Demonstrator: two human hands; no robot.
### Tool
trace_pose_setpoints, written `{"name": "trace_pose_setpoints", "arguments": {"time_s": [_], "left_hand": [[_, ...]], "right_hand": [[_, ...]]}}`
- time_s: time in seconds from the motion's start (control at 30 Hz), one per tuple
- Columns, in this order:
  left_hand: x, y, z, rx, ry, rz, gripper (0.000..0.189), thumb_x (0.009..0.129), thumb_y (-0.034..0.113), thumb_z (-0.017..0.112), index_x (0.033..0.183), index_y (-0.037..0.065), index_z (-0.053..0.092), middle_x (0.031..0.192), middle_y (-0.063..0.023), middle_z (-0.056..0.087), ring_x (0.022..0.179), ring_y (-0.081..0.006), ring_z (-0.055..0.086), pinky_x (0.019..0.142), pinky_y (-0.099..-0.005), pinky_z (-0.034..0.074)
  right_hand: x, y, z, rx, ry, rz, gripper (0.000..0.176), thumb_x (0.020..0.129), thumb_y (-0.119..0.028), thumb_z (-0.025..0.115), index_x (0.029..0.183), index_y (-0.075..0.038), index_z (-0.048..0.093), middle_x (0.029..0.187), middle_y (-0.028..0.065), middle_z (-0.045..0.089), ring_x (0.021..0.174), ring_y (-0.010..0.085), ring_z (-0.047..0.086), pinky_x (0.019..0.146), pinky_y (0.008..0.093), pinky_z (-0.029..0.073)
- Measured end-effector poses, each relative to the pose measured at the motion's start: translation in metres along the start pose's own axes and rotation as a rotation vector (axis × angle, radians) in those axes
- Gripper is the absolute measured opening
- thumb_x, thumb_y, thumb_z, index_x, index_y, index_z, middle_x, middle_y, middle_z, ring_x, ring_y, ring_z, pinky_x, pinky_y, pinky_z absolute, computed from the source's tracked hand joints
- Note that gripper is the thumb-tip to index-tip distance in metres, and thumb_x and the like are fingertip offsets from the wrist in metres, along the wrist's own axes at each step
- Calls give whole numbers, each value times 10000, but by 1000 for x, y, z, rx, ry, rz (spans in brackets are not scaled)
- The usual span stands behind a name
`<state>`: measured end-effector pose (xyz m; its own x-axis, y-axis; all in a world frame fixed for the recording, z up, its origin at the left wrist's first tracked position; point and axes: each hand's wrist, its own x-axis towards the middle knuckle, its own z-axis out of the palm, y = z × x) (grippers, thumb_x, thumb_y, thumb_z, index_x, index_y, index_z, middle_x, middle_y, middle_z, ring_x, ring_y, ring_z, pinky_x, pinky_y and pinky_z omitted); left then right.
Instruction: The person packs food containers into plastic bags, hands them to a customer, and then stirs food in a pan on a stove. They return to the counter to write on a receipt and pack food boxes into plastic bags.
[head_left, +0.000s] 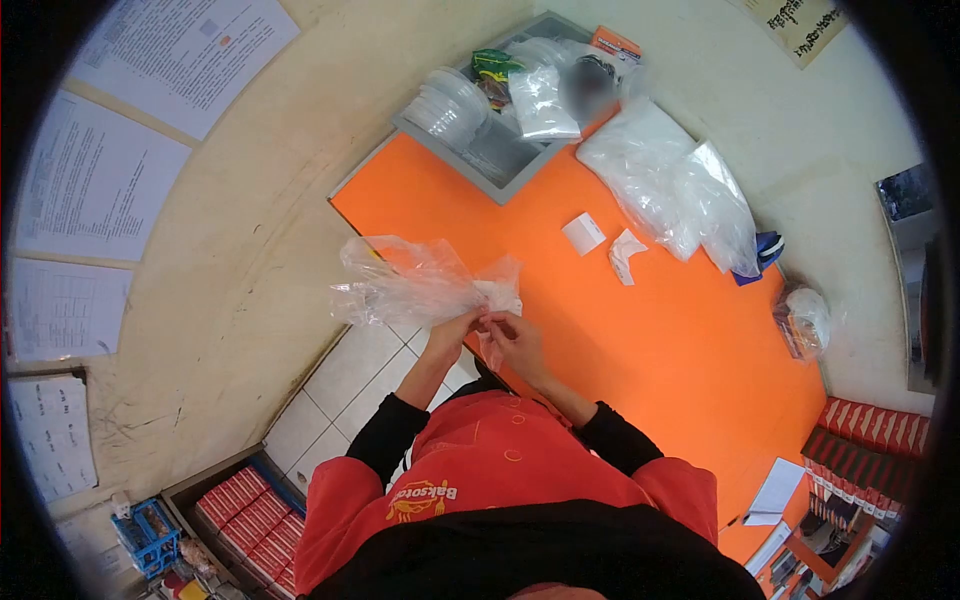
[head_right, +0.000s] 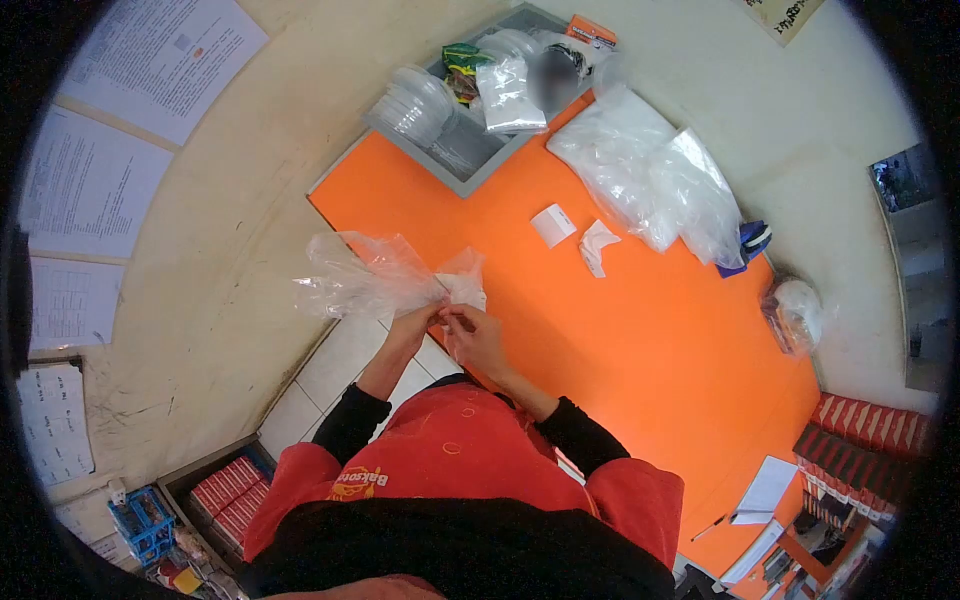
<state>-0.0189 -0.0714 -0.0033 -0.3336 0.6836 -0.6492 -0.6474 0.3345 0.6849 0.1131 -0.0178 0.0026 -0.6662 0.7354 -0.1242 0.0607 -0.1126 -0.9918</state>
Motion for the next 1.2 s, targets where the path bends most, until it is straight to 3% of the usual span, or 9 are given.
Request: {"name": "trace_pose_setpoints", "arguments": {"time_s": [0.1,0.2,0.4,0.6,0.7,0.9,1.07,1.2], "left_hand": [[-3,1,3,-68,-41,25,230,787,81,610,965,-62,581,919,-108,607,840,-181,596,764,-273,480],[-13,7,11,7,-19,52,251,787,89,609,989,-55,571,934,-103,604,856,-180,594,794,-280,473],[-8,0,7,18,-43,95,225,792,67,584,984,-49,574,957,-97,596,878,-176,583,808,-294,468],[-7,2,6,25,-61,101,212,784,77,597,953,-51,589,921,-99,609,863,-180,589,812,-297,463],[-9,5,7,101,-51,84,269,762,58,608,1010,-37,565,947,-108,596,878,-189,590,799,-299,486],[-2,-5,2,337,-51,348,218,764,69,620,972,19,582,934,-73,592,880,-170,565,767,-294,464],[-7,0,12,683,-40,686,166,786,100,612,936,43,571,904,-42,564,842,-131,525,735,-279,441],[0,-17,12,534,-240,610,182,807,122,593,964,53,533,914,-24,529,845,-113,501,730,-267,429]], "right_hand": [[10,2,-2,494,77,147,141,868,-51,506,991,-21,569,873,78,612,785,139,607,720,247,507],[13,-1,-7,495,109,210,152,865,-29,496,1016,-13,483,854,105,608,764,155,613,701,244,515],[15,7,-11,449,88,232,227,853,-24,514,918,-69,301,808,118,603,719,170,615,641,259,522],[17,13,-14,467,33,203,254,846,-30,532,929,-67,294,804,118,607,713,163,613,621,258,519],[18,12,-14,462,43,217,253,847,-23,528,930,-64,293,801,116,606,709,164,613,624,258,519],[20,8,-15,483,88,200,252,848,-17,524,955,-67,301,802,112,604,714,157,613,644,258,516],[13,9,-20,417,118,223,165,867,-89,523,1008,-45,450,813,82,606,764,153,613,677,249,511],[0,9,-32,428,193,303,180,868,-145,534,1022,-50,527,810,58,607,753,149,614,671,241,511]]}}
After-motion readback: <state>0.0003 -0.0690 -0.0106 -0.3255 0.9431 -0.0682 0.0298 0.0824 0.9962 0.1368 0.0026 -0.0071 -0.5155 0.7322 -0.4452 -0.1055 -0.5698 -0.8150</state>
